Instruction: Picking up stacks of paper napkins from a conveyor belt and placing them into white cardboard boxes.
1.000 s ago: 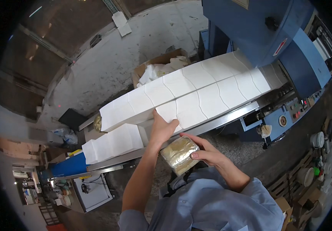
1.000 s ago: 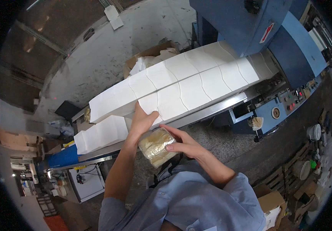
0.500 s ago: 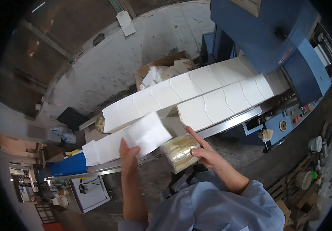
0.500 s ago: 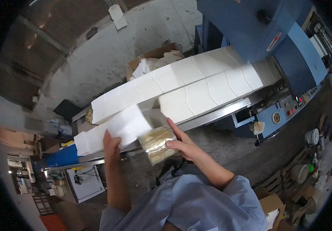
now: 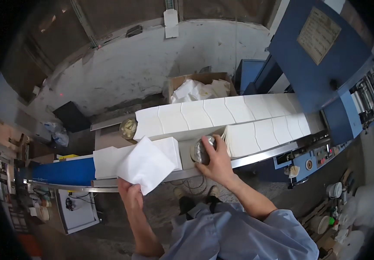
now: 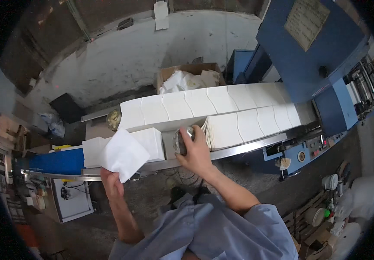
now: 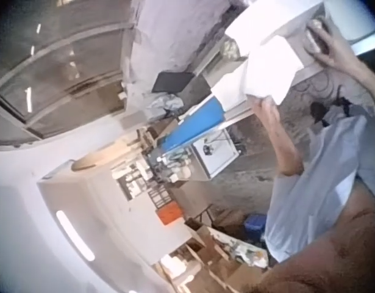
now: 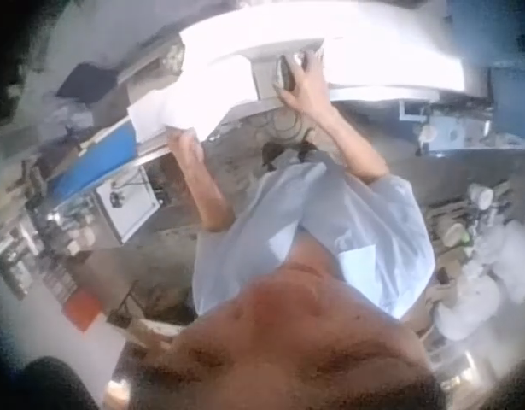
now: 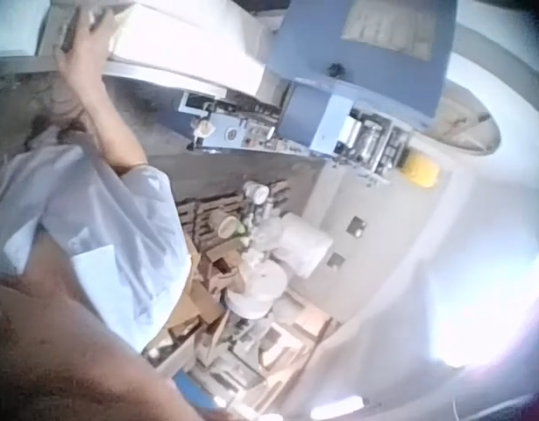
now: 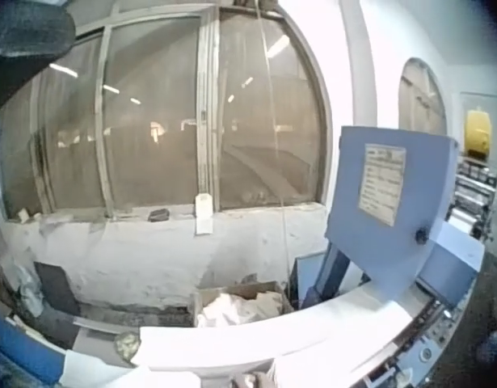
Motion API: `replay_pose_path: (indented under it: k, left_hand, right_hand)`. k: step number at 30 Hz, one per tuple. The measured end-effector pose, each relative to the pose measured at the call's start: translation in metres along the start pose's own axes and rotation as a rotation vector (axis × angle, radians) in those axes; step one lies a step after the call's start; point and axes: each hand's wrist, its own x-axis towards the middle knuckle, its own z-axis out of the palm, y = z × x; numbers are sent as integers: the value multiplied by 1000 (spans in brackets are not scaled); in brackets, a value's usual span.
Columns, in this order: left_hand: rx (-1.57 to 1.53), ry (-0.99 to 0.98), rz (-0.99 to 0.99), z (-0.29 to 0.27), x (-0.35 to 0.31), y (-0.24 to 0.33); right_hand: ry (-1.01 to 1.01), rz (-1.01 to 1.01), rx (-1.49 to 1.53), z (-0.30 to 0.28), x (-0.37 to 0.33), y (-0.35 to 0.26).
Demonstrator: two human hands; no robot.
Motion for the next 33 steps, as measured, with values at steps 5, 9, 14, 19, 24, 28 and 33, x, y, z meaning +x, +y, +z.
replay_pose_path:
  k: [5, 9, 14, 19, 24, 28, 33]
  left_hand:
    - [-71, -101, -88, -12, 12, -6]
    - [-91, -136, -101, -13, 20, -8]
    - [42, -220, -10, 21, 24, 0]
    - [144, -325, 118, 58, 20, -20]
    - [460, -350, 495, 113, 10, -30]
    - [478, -460, 540, 154, 1, -26]
    - [297, -546, 381, 190, -9, -27]
  right_hand:
    - [-68, -91, -203, 23, 9, -27]
    - [-174, 21, -319, 27, 20, -20]
    - [-99, 89, -467, -21, 6, -3]
    - [6, 176, 752, -38, -2, -54]
    - [75, 228, 642, -25, -13, -65]
    - [231, 317, 1035, -15, -30, -18]
    - [215, 366, 1105, -31, -46, 20]
